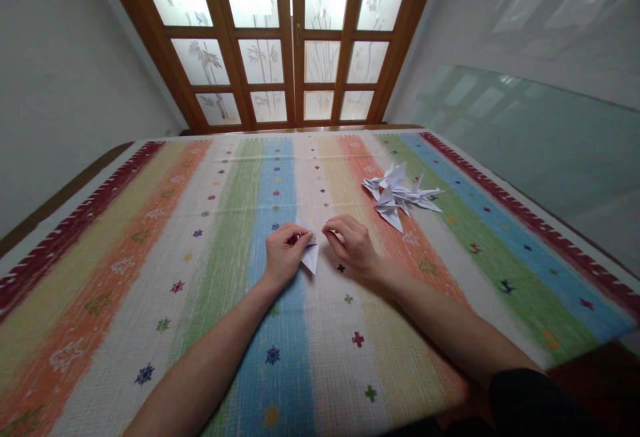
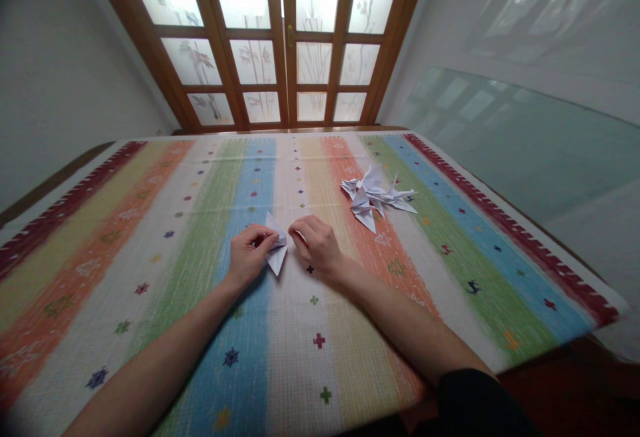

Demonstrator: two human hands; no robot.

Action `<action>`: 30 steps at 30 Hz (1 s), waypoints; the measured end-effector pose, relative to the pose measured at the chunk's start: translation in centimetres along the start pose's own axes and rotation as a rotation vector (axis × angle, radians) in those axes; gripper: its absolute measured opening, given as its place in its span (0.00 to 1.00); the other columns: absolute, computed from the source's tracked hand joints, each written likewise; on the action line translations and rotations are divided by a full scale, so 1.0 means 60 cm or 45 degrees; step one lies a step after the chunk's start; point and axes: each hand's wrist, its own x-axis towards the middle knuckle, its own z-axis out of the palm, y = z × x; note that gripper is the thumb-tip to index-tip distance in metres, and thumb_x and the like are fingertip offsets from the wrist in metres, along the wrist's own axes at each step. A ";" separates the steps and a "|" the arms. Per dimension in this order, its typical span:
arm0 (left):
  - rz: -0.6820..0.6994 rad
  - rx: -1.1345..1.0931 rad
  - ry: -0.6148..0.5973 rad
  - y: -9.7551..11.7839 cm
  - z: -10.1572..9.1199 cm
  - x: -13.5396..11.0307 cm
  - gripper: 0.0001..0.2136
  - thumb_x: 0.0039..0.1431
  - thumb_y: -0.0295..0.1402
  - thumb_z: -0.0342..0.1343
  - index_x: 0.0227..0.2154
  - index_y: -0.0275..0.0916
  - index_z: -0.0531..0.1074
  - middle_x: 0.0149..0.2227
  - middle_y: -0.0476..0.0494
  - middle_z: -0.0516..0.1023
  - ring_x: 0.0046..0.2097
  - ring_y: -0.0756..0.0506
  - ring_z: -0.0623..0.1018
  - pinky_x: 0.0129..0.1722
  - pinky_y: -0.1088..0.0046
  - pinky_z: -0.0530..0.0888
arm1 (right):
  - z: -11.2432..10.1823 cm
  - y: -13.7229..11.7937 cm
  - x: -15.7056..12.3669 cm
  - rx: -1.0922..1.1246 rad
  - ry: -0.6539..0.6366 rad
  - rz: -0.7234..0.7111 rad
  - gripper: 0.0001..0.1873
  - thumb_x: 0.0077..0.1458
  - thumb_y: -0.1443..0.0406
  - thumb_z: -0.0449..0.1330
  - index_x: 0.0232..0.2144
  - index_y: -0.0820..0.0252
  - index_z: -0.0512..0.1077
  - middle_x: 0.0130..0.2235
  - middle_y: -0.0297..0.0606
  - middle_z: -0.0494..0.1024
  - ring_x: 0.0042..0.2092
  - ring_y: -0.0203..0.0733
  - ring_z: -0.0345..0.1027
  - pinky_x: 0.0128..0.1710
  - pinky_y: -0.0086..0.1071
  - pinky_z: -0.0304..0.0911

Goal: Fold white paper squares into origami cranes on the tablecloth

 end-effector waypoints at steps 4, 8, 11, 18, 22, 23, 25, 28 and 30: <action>-0.021 -0.017 -0.063 0.001 0.001 0.000 0.06 0.54 0.31 0.60 0.23 0.39 0.77 0.25 0.49 0.74 0.27 0.50 0.69 0.30 0.74 0.65 | 0.004 -0.006 0.000 0.211 0.013 0.208 0.04 0.58 0.65 0.58 0.34 0.55 0.73 0.31 0.36 0.75 0.31 0.40 0.69 0.33 0.34 0.65; -0.073 -0.057 -0.145 -0.007 0.006 -0.005 0.03 0.54 0.31 0.60 0.30 0.40 0.78 0.28 0.49 0.76 0.28 0.51 0.70 0.30 0.75 0.66 | 0.007 -0.005 -0.001 0.328 -0.039 0.302 0.05 0.58 0.65 0.57 0.33 0.56 0.74 0.31 0.36 0.76 0.32 0.39 0.70 0.33 0.33 0.65; -0.150 -0.099 -0.137 -0.015 0.007 -0.007 0.05 0.52 0.31 0.60 0.33 0.39 0.77 0.27 0.50 0.75 0.26 0.52 0.69 0.29 0.76 0.66 | 0.009 0.000 -0.003 0.392 -0.050 0.332 0.07 0.56 0.67 0.55 0.34 0.57 0.74 0.32 0.36 0.77 0.33 0.38 0.70 0.33 0.32 0.66; -0.230 -0.176 -0.067 -0.019 0.011 -0.007 0.05 0.48 0.34 0.63 0.27 0.38 0.75 0.23 0.52 0.74 0.24 0.53 0.68 0.26 0.77 0.66 | 0.012 -0.004 -0.001 0.466 -0.080 0.424 0.04 0.54 0.64 0.60 0.33 0.58 0.74 0.31 0.35 0.76 0.31 0.36 0.70 0.31 0.30 0.66; -0.215 -0.188 -0.060 -0.019 0.011 -0.008 0.07 0.48 0.36 0.64 0.26 0.38 0.76 0.24 0.49 0.76 0.26 0.51 0.71 0.28 0.75 0.68 | 0.013 -0.011 0.001 0.423 -0.087 0.424 0.06 0.57 0.63 0.60 0.29 0.58 0.73 0.28 0.34 0.75 0.30 0.36 0.68 0.31 0.30 0.64; -0.209 -0.195 -0.055 -0.019 0.011 -0.008 0.06 0.48 0.36 0.63 0.25 0.38 0.76 0.25 0.49 0.77 0.27 0.51 0.72 0.30 0.75 0.68 | 0.013 -0.011 0.001 0.411 -0.085 0.431 0.07 0.57 0.63 0.59 0.28 0.58 0.72 0.28 0.34 0.75 0.30 0.36 0.68 0.31 0.30 0.64; -0.195 -0.212 -0.024 -0.019 0.010 -0.008 0.06 0.49 0.35 0.62 0.25 0.38 0.76 0.26 0.48 0.78 0.29 0.50 0.74 0.33 0.74 0.70 | 0.013 -0.011 0.000 0.395 -0.075 0.457 0.07 0.57 0.64 0.57 0.28 0.58 0.71 0.28 0.34 0.74 0.30 0.36 0.67 0.31 0.30 0.63; -0.194 -0.243 0.051 -0.019 0.008 -0.004 0.06 0.49 0.35 0.62 0.22 0.38 0.75 0.25 0.48 0.77 0.29 0.50 0.74 0.33 0.74 0.70 | 0.013 -0.008 0.001 0.396 -0.044 0.485 0.07 0.58 0.64 0.56 0.28 0.58 0.69 0.28 0.34 0.73 0.30 0.36 0.67 0.31 0.30 0.62; -0.219 -0.265 0.084 -0.020 0.006 -0.001 0.07 0.48 0.35 0.61 0.21 0.38 0.75 0.24 0.49 0.76 0.28 0.50 0.73 0.31 0.74 0.69 | 0.013 -0.007 0.001 0.417 -0.021 0.497 0.07 0.58 0.64 0.55 0.28 0.58 0.69 0.28 0.34 0.73 0.31 0.37 0.67 0.32 0.31 0.62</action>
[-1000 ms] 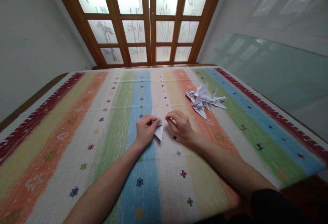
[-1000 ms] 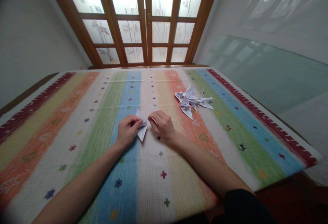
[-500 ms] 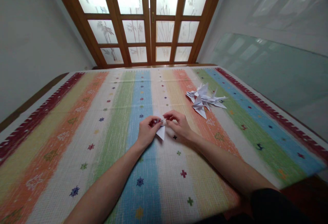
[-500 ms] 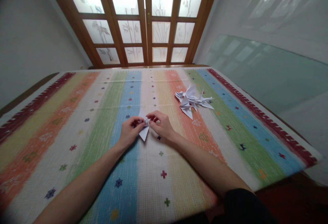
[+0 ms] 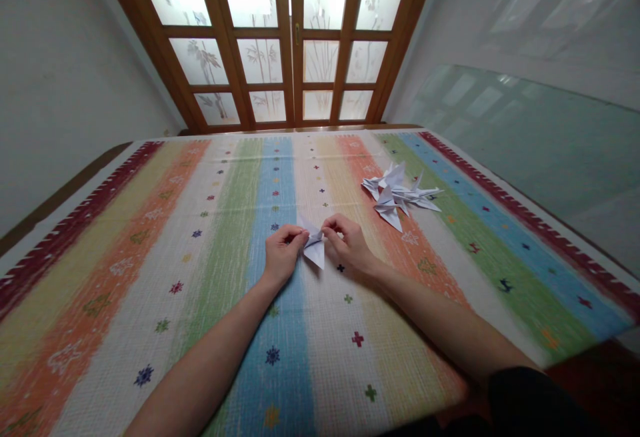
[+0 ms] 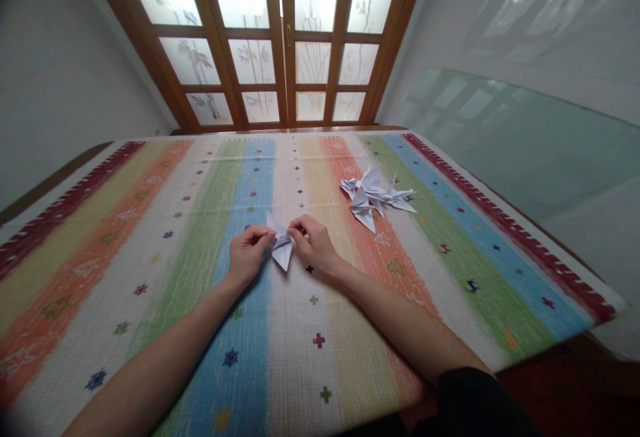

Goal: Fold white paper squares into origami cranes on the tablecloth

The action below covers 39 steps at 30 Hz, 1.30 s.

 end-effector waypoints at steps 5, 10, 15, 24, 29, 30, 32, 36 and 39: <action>-0.042 -0.027 0.040 -0.004 -0.003 0.004 0.08 0.48 0.37 0.62 0.22 0.38 0.75 0.23 0.49 0.76 0.27 0.50 0.72 0.30 0.75 0.68 | 0.002 0.006 -0.002 0.148 0.008 0.081 0.07 0.57 0.61 0.58 0.32 0.57 0.71 0.31 0.35 0.74 0.33 0.38 0.68 0.34 0.32 0.63; -0.035 0.002 -0.028 -0.004 -0.004 0.001 0.08 0.50 0.37 0.61 0.25 0.38 0.76 0.25 0.48 0.77 0.27 0.50 0.73 0.30 0.75 0.69 | 0.002 0.028 0.004 0.375 0.105 0.329 0.17 0.55 0.55 0.58 0.44 0.56 0.69 0.36 0.36 0.72 0.33 0.37 0.68 0.30 0.31 0.64; 0.178 0.068 -0.255 0.010 -0.002 -0.005 0.08 0.54 0.36 0.58 0.26 0.39 0.78 0.32 0.43 0.80 0.34 0.47 0.77 0.34 0.72 0.71 | 0.002 0.038 0.013 0.454 -0.116 0.519 0.18 0.49 0.54 0.61 0.39 0.58 0.73 0.32 0.34 0.73 0.28 0.35 0.65 0.26 0.30 0.61; 0.011 0.238 -0.051 0.004 -0.005 -0.004 0.15 0.53 0.45 0.57 0.33 0.37 0.75 0.32 0.43 0.78 0.31 0.47 0.74 0.32 0.72 0.70 | -0.011 0.027 0.023 0.340 0.301 0.573 0.10 0.45 0.57 0.61 0.23 0.58 0.68 0.21 0.30 0.69 0.21 0.35 0.61 0.20 0.29 0.58; -0.027 0.429 -0.212 0.007 -0.008 -0.002 0.19 0.53 0.48 0.54 0.18 0.38 0.71 0.18 0.50 0.68 0.24 0.49 0.68 0.26 0.74 0.62 | -0.013 0.023 0.025 0.351 0.431 0.548 0.10 0.44 0.59 0.61 0.22 0.57 0.64 0.19 0.29 0.68 0.19 0.34 0.62 0.19 0.29 0.61; -0.012 0.450 -0.214 0.007 -0.008 -0.002 0.19 0.53 0.47 0.54 0.16 0.38 0.70 0.17 0.50 0.67 0.23 0.50 0.66 0.25 0.74 0.60 | -0.013 0.024 0.025 0.357 0.434 0.542 0.10 0.44 0.59 0.60 0.22 0.57 0.64 0.19 0.29 0.68 0.19 0.34 0.62 0.19 0.29 0.61; -0.014 0.434 -0.189 0.005 -0.006 -0.002 0.19 0.53 0.45 0.55 0.15 0.38 0.70 0.16 0.51 0.65 0.21 0.50 0.64 0.23 0.74 0.58 | -0.012 0.025 0.024 0.406 0.418 0.551 0.09 0.43 0.59 0.60 0.22 0.57 0.64 0.18 0.28 0.68 0.19 0.34 0.63 0.19 0.29 0.61; -0.095 0.241 -0.091 -0.002 -0.007 0.003 0.15 0.53 0.42 0.55 0.19 0.37 0.73 0.18 0.50 0.71 0.23 0.49 0.67 0.24 0.75 0.61 | -0.008 0.028 0.021 0.580 0.278 0.640 0.11 0.42 0.58 0.61 0.25 0.56 0.65 0.18 0.29 0.71 0.19 0.36 0.65 0.18 0.28 0.62; -0.180 0.098 -0.035 -0.003 -0.010 0.010 0.11 0.50 0.40 0.57 0.21 0.37 0.73 0.18 0.50 0.72 0.22 0.50 0.68 0.24 0.75 0.64 | -0.005 0.027 0.018 0.699 0.163 0.678 0.11 0.42 0.58 0.62 0.23 0.57 0.65 0.18 0.29 0.72 0.19 0.36 0.66 0.18 0.27 0.62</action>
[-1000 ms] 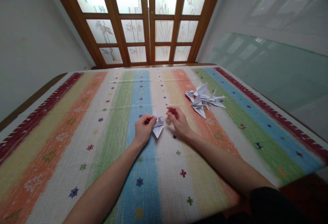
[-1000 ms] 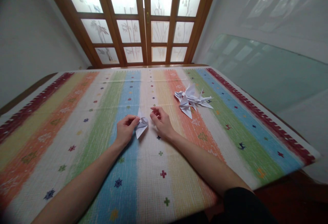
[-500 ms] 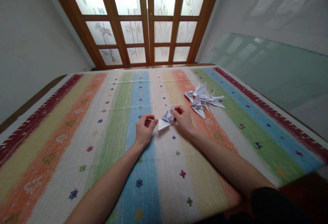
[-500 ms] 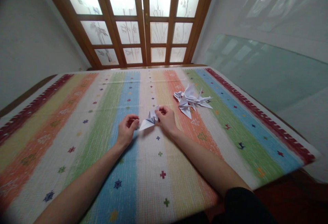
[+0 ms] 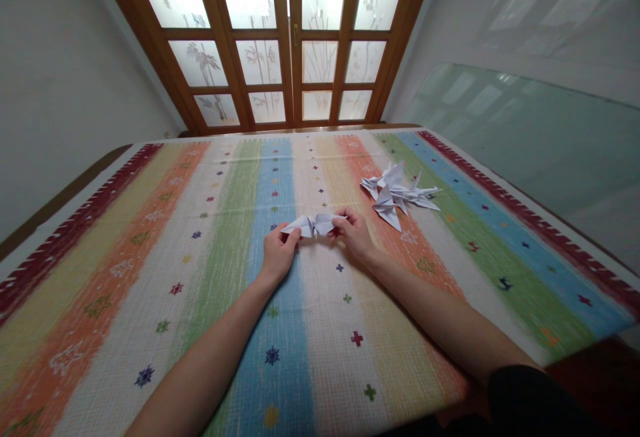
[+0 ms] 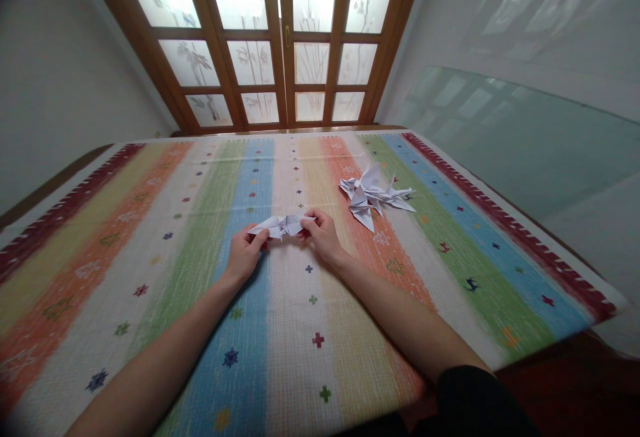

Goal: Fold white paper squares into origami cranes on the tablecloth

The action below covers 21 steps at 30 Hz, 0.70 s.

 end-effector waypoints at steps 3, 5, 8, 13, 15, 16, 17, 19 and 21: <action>-0.074 -0.162 0.003 0.003 -0.004 0.005 0.10 0.48 0.39 0.59 0.23 0.37 0.72 0.17 0.52 0.71 0.20 0.51 0.68 0.23 0.76 0.64 | 0.000 0.001 -0.001 0.095 -0.096 0.076 0.13 0.41 0.57 0.63 0.21 0.57 0.63 0.18 0.28 0.71 0.19 0.34 0.66 0.18 0.26 0.60; -0.133 -0.302 -0.015 0.004 -0.007 0.008 0.09 0.46 0.38 0.60 0.23 0.37 0.71 0.16 0.53 0.70 0.19 0.52 0.68 0.22 0.77 0.64 | -0.002 0.001 0.000 0.135 -0.159 0.128 0.17 0.41 0.55 0.65 0.21 0.57 0.63 0.19 0.28 0.71 0.20 0.34 0.66 0.19 0.26 0.59; -0.221 -0.526 -0.055 0.005 -0.011 0.013 0.09 0.43 0.37 0.61 0.21 0.37 0.69 0.17 0.52 0.71 0.18 0.53 0.68 0.21 0.77 0.64 | -0.009 0.003 0.004 0.179 -0.262 0.203 0.21 0.42 0.50 0.67 0.23 0.58 0.64 0.22 0.31 0.73 0.24 0.34 0.67 0.22 0.27 0.61; -0.352 -0.797 -0.064 0.008 -0.017 0.019 0.12 0.42 0.38 0.63 0.20 0.36 0.68 0.17 0.51 0.70 0.19 0.54 0.68 0.19 0.79 0.65 | -0.025 0.007 0.012 0.257 -0.314 0.318 0.21 0.46 0.48 0.65 0.25 0.58 0.65 0.22 0.30 0.69 0.24 0.34 0.65 0.23 0.29 0.62; -0.387 -0.852 -0.052 0.008 -0.019 0.021 0.12 0.43 0.37 0.65 0.20 0.37 0.67 0.17 0.51 0.70 0.19 0.54 0.69 0.19 0.79 0.65 | -0.030 0.005 0.014 0.271 -0.323 0.326 0.20 0.46 0.50 0.66 0.25 0.58 0.65 0.22 0.29 0.69 0.24 0.34 0.64 0.24 0.30 0.63; -0.400 -0.869 -0.051 0.008 -0.020 0.021 0.12 0.43 0.37 0.65 0.20 0.37 0.67 0.17 0.52 0.70 0.19 0.54 0.69 0.19 0.80 0.65 | -0.032 0.004 0.015 0.272 -0.329 0.322 0.19 0.46 0.52 0.66 0.25 0.58 0.66 0.22 0.29 0.69 0.24 0.34 0.64 0.25 0.30 0.64; -0.409 -0.881 -0.052 0.008 -0.020 0.021 0.12 0.43 0.36 0.65 0.20 0.37 0.67 0.17 0.52 0.69 0.20 0.54 0.69 0.20 0.80 0.66 | -0.033 0.003 0.016 0.267 -0.334 0.310 0.17 0.46 0.53 0.66 0.26 0.58 0.67 0.23 0.30 0.70 0.24 0.34 0.64 0.26 0.31 0.64; -0.419 -0.894 -0.054 0.007 -0.021 0.022 0.12 0.44 0.35 0.65 0.20 0.37 0.67 0.17 0.52 0.69 0.20 0.54 0.69 0.20 0.80 0.66 | -0.036 0.000 0.017 0.241 -0.332 0.269 0.16 0.47 0.54 0.65 0.26 0.58 0.68 0.24 0.31 0.71 0.25 0.35 0.64 0.26 0.32 0.65; -0.423 -0.897 -0.059 0.007 -0.023 0.022 0.12 0.46 0.35 0.65 0.21 0.37 0.66 0.18 0.52 0.68 0.20 0.54 0.69 0.20 0.79 0.66 | -0.038 -0.001 0.018 0.209 -0.319 0.232 0.15 0.48 0.53 0.64 0.26 0.58 0.68 0.25 0.32 0.72 0.25 0.35 0.64 0.27 0.32 0.65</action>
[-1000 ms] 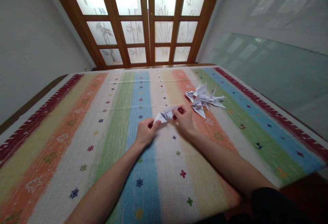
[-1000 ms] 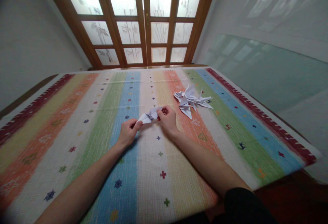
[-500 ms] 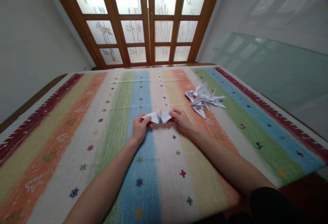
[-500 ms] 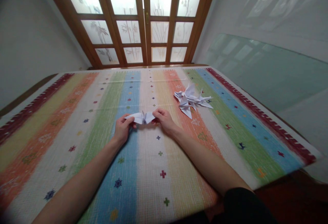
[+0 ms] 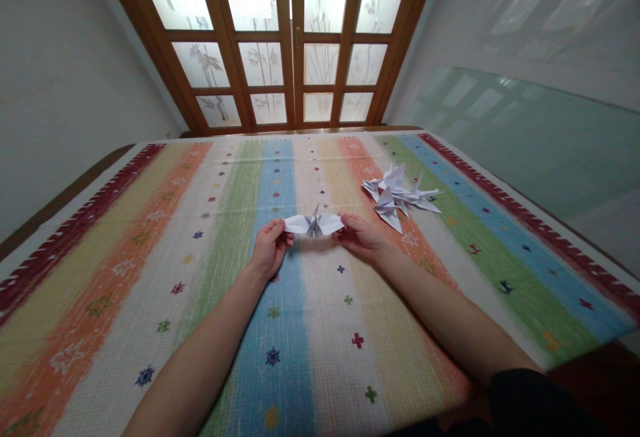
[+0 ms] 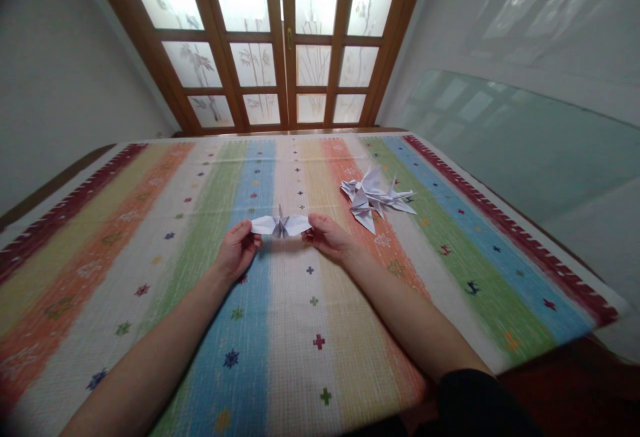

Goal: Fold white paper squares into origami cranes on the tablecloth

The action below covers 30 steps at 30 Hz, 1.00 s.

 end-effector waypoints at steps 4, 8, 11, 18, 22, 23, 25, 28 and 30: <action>0.000 -0.003 -0.004 0.001 -0.003 0.002 0.12 0.47 0.35 0.65 0.21 0.36 0.66 0.18 0.52 0.69 0.20 0.54 0.69 0.21 0.79 0.67 | -0.002 0.000 0.000 -0.011 0.014 0.005 0.17 0.45 0.52 0.66 0.26 0.58 0.68 0.27 0.32 0.73 0.26 0.35 0.65 0.28 0.32 0.66; 0.002 -0.013 0.004 0.000 -0.005 0.006 0.12 0.46 0.35 0.65 0.21 0.36 0.67 0.18 0.53 0.69 0.20 0.55 0.69 0.20 0.80 0.67 | 0.002 0.000 -0.003 0.022 -0.027 0.037 0.20 0.42 0.51 0.69 0.24 0.58 0.67 0.28 0.33 0.74 0.28 0.35 0.67 0.29 0.32 0.67; 0.018 0.001 0.023 -0.001 -0.006 0.008 0.13 0.46 0.36 0.65 0.21 0.36 0.66 0.18 0.53 0.69 0.19 0.55 0.69 0.20 0.80 0.67 | -0.001 -0.005 0.001 0.007 -0.001 0.014 0.21 0.42 0.51 0.69 0.22 0.58 0.65 0.27 0.32 0.73 0.27 0.34 0.66 0.29 0.31 0.66; 0.088 -0.028 0.127 0.006 -0.014 0.016 0.14 0.46 0.35 0.67 0.21 0.36 0.66 0.21 0.53 0.70 0.23 0.56 0.70 0.23 0.83 0.67 | -0.037 -0.010 0.026 -0.038 0.911 -0.353 0.21 0.49 0.49 0.63 0.24 0.55 0.60 0.21 0.25 0.66 0.21 0.31 0.60 0.19 0.25 0.57; 0.091 -0.042 0.130 0.004 -0.016 0.018 0.13 0.47 0.36 0.66 0.21 0.37 0.67 0.21 0.52 0.70 0.22 0.56 0.70 0.23 0.82 0.68 | -0.039 0.004 0.026 -0.112 1.197 -0.489 0.21 0.52 0.47 0.58 0.28 0.53 0.56 0.22 0.24 0.64 0.18 0.31 0.57 0.14 0.25 0.50; 0.092 -0.040 0.122 0.003 -0.016 0.017 0.13 0.47 0.36 0.66 0.21 0.36 0.67 0.21 0.52 0.70 0.22 0.56 0.70 0.23 0.81 0.68 | -0.037 0.008 0.025 -0.125 1.205 -0.514 0.20 0.52 0.47 0.58 0.28 0.53 0.55 0.22 0.23 0.63 0.18 0.30 0.56 0.14 0.24 0.50; 0.101 -0.039 0.107 0.001 -0.017 0.017 0.13 0.47 0.36 0.66 0.22 0.36 0.68 0.21 0.52 0.71 0.23 0.55 0.70 0.24 0.81 0.68 | -0.033 0.013 0.024 -0.146 1.202 -0.530 0.20 0.52 0.48 0.58 0.28 0.53 0.55 0.20 0.22 0.60 0.17 0.30 0.54 0.15 0.24 0.49; 0.120 -0.047 0.095 0.000 -0.016 0.015 0.13 0.46 0.37 0.66 0.22 0.36 0.69 0.21 0.51 0.71 0.23 0.55 0.70 0.24 0.80 0.68 | -0.029 0.015 0.025 -0.156 1.213 -0.532 0.18 0.49 0.52 0.60 0.28 0.53 0.55 0.20 0.21 0.59 0.18 0.30 0.53 0.15 0.24 0.48; 0.132 -0.048 0.096 0.000 -0.016 0.015 0.13 0.47 0.39 0.65 0.21 0.36 0.69 0.21 0.50 0.71 0.23 0.54 0.70 0.24 0.79 0.68 | -0.028 0.015 0.026 -0.168 1.222 -0.554 0.17 0.48 0.54 0.60 0.28 0.53 0.55 0.20 0.21 0.59 0.18 0.31 0.53 0.16 0.24 0.48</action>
